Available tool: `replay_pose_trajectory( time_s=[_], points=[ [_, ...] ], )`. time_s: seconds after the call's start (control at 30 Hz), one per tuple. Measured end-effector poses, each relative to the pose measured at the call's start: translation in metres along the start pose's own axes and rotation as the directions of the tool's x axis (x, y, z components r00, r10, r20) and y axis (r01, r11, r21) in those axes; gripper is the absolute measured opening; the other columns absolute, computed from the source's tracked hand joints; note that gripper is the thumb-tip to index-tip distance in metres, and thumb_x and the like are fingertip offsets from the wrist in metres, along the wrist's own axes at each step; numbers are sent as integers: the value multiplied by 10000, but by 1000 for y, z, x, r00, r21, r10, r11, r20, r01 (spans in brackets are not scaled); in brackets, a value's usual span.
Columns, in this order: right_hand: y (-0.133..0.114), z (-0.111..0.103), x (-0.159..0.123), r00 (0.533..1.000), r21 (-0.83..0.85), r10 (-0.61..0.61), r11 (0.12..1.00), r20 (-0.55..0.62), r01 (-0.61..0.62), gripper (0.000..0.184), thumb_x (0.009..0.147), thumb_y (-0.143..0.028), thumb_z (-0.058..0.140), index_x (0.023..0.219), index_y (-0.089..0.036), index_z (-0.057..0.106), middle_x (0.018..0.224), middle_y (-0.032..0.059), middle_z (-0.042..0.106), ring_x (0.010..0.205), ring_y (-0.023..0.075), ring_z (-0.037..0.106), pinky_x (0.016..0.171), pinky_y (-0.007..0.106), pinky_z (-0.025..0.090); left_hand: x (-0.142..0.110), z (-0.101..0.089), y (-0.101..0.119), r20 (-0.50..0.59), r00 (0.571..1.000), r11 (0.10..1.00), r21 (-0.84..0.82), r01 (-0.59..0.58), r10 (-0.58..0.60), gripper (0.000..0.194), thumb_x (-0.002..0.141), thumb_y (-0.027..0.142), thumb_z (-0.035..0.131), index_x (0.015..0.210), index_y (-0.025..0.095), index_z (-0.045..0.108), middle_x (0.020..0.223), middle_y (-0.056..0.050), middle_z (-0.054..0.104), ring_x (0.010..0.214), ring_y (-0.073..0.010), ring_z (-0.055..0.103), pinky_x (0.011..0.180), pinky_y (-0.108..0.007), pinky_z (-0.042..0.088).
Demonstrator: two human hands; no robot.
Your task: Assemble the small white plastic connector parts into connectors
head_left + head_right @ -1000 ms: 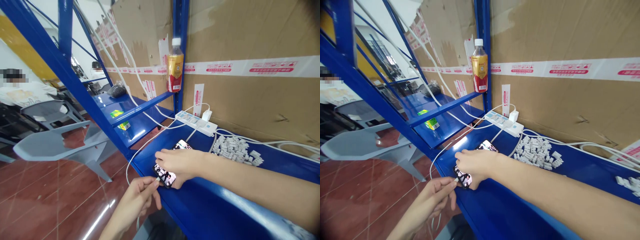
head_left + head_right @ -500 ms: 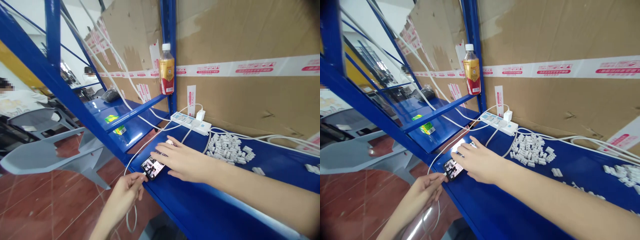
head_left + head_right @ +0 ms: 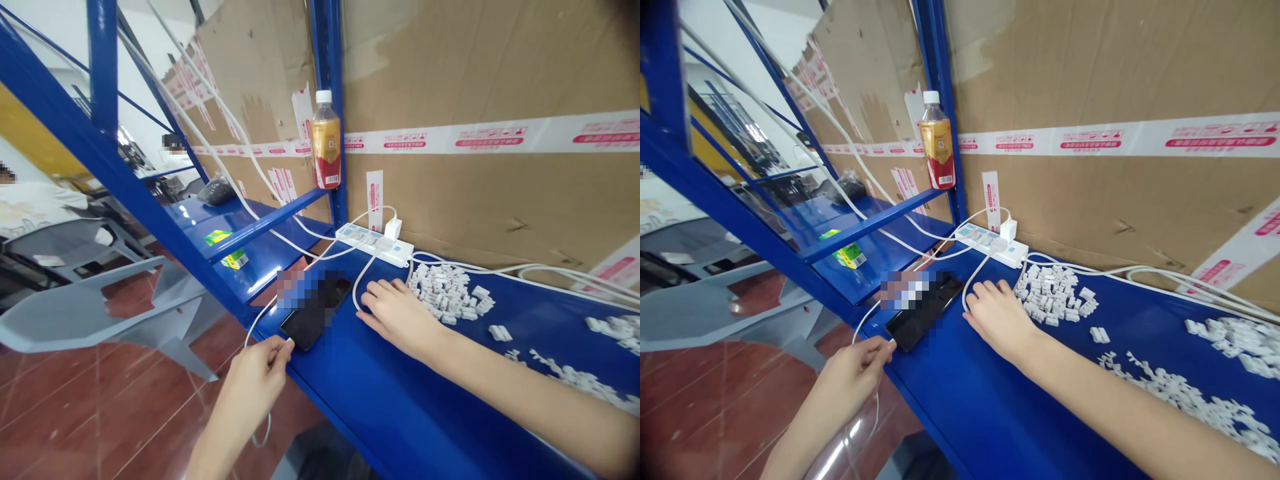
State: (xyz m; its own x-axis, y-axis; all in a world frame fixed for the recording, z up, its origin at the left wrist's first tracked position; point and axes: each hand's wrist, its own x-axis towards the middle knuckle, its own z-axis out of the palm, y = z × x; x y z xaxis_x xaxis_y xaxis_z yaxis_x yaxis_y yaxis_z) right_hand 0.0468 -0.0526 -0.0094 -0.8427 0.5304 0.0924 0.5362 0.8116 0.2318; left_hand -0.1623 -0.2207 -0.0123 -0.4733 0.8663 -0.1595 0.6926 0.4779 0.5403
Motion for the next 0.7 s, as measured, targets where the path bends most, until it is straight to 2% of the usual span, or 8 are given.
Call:
replay_pose_trajectory(
  time_s=[0.1,0.23,0.3,0.4,0.5,0.6,0.7],
  points=[
    [-6,2,-1,1000,15,-17,1000,2,17,222,1030,-357,679,1112,-150,683,1106,57,697,1023,213,689,931,437,585,10,-1,10,-33,999,985,171,-37,43,390,1043,309,444,684,214,565,557,17,519,575,-188,514,620,-310,335],
    [-7,3,-3,1000,48,17,999,-3,-17,225,1028,-363,683,1090,-146,684,1062,49,701,978,202,696,912,427,590,27,3,23,-54,993,945,318,-79,101,304,1076,294,533,816,172,635,690,23,605,661,-163,601,705,-316,485],
    [-7,3,-4,999,70,43,997,-14,-42,222,1030,-363,681,1076,-146,684,1035,40,702,942,191,698,887,412,596,34,8,29,-68,986,926,359,-119,153,249,1059,335,600,907,150,668,836,-6,670,791,-170,661,792,-351,556],
    [-8,4,-6,997,86,65,994,-41,-61,218,1030,-362,682,1060,-146,684,1011,33,702,919,185,698,879,406,597,39,15,34,-85,968,906,377,-189,238,191,1035,328,645,1009,142,685,1029,-51,702,972,-206,687,876,-398,585],
    [-12,6,-8,994,77,77,995,-76,-71,216,1026,-359,688,1045,-144,685,1003,33,702,925,188,698,891,413,593,40,15,32,-94,950,900,357,-248,299,165,1024,307,657,1028,144,683,1029,-50,701,984,-213,687,887,-408,583],
    [-19,1,-12,988,61,78,996,-131,-71,215,1014,-358,703,1024,-144,686,995,34,699,945,197,696,921,435,582,44,8,31,-114,934,901,326,-287,338,233,1015,353,664,1108,141,678,1025,-67,716,992,-226,701,912,-414,580],
    [-28,-12,-33,970,75,43,997,-239,-25,177,995,-328,707,999,-154,677,993,33,693,972,213,686,981,485,552,56,9,41,-170,915,895,335,-295,365,443,1030,420,629,1352,118,590,1265,-145,685,1211,-284,655,1035,-465,543]
  ],
)
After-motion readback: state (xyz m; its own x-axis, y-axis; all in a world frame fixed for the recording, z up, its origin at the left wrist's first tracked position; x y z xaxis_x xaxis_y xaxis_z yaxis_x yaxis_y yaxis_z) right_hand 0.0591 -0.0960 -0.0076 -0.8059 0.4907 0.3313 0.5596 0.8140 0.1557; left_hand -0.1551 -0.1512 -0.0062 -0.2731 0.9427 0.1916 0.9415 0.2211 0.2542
